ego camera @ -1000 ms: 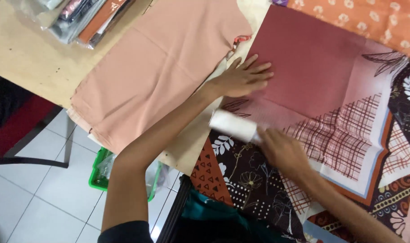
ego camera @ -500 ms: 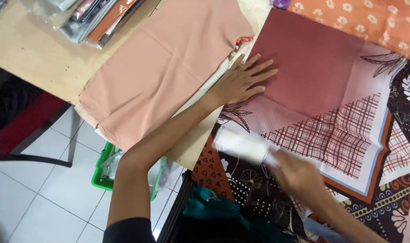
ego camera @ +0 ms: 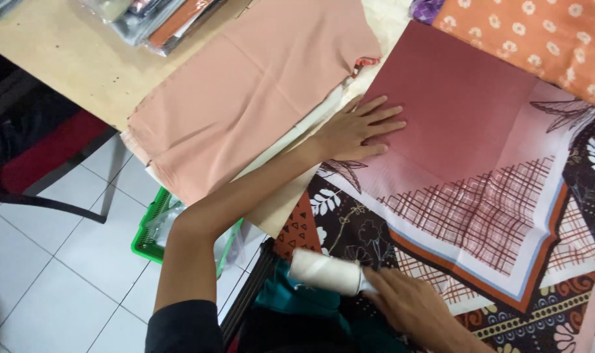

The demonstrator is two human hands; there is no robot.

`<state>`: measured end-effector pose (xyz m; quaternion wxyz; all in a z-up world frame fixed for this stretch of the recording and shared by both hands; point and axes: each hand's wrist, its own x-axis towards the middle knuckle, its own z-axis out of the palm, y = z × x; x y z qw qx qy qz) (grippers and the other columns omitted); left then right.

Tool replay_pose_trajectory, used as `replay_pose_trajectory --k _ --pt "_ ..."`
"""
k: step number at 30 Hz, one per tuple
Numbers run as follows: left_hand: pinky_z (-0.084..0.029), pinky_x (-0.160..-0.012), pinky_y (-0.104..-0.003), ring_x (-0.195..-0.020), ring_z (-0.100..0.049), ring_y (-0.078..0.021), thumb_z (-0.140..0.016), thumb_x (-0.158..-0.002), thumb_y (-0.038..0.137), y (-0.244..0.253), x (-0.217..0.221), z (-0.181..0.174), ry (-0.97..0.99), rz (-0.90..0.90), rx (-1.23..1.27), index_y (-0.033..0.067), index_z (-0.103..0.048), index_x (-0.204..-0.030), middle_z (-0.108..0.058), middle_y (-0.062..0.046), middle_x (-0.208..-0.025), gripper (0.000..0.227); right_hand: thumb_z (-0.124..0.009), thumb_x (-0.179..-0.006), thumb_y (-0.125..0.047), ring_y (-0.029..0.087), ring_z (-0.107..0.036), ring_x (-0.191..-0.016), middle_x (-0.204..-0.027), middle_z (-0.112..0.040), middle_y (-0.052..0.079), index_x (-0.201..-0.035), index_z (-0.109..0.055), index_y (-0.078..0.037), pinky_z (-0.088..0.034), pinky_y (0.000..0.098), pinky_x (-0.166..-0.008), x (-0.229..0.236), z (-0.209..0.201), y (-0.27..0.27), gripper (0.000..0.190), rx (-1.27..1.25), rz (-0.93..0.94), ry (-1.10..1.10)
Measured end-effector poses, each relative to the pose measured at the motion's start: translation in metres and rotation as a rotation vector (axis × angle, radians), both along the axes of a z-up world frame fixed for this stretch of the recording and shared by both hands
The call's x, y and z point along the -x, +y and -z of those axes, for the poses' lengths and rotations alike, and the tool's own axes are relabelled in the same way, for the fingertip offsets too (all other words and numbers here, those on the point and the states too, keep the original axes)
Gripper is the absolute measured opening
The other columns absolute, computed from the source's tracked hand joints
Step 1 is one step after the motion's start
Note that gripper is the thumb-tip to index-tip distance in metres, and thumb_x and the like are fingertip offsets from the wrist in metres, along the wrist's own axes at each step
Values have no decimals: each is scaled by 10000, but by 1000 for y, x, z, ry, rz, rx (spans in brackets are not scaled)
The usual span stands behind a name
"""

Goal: The person removes a patterned fabric from a plastic bag and places it on a table. They unfold the fabric, smooth it out, and then use a white lint roller to roll over the surface of the fabric repeatedly to remove lint or debris.

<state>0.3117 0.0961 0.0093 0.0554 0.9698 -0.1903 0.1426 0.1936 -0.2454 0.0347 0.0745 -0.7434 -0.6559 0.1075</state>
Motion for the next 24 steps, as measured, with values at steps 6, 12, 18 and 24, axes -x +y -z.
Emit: replay_pose_trajectory --k 6,12,18,24 --pt "-12 -1286 -550 -1584 -55 -237 -198 -1050 672 -31 -11 -8 140 -17 115 238 -251 -1637 -160 -12 -1721 732 -597 -979 -287 249 -635 -727 -900 -614 67 -1309 -569 -65 -534 423 -515 -46 2 2 398 -164 249 -300" --pt "-52 -1285 -508 -1602 -125 -249 -399 -1006 706 -33 -4 -15 109 -26 188 337 -341 -1612 -262 46 -1707 711 -756 -810 -59 214 -624 -779 -992 -684 98 -1343 -531 -13 -556 348 -613 -21 13 -20 580 -159 -17 9" --pt "-1 -1284 -496 -1608 -49 -237 -330 -1002 723 -33 -6 -22 179 -24 140 335 -235 -1640 -178 49 -1730 753 -705 -912 -89 227 -773 -766 -1015 -730 115 -1388 -536 -104 -684 337 -640 -43 -34 6 505 89 53 395" --pt "-67 -1288 -520 -1614 -82 -236 -385 -965 787 -31 -10 -3 87 -22 107 356 -207 -1644 -168 63 -1735 824 -470 -1043 -322 208 -685 -658 -1066 -649 69 -1362 -448 -84 -617 372 -422 -47 13 16 399 68 357 29"
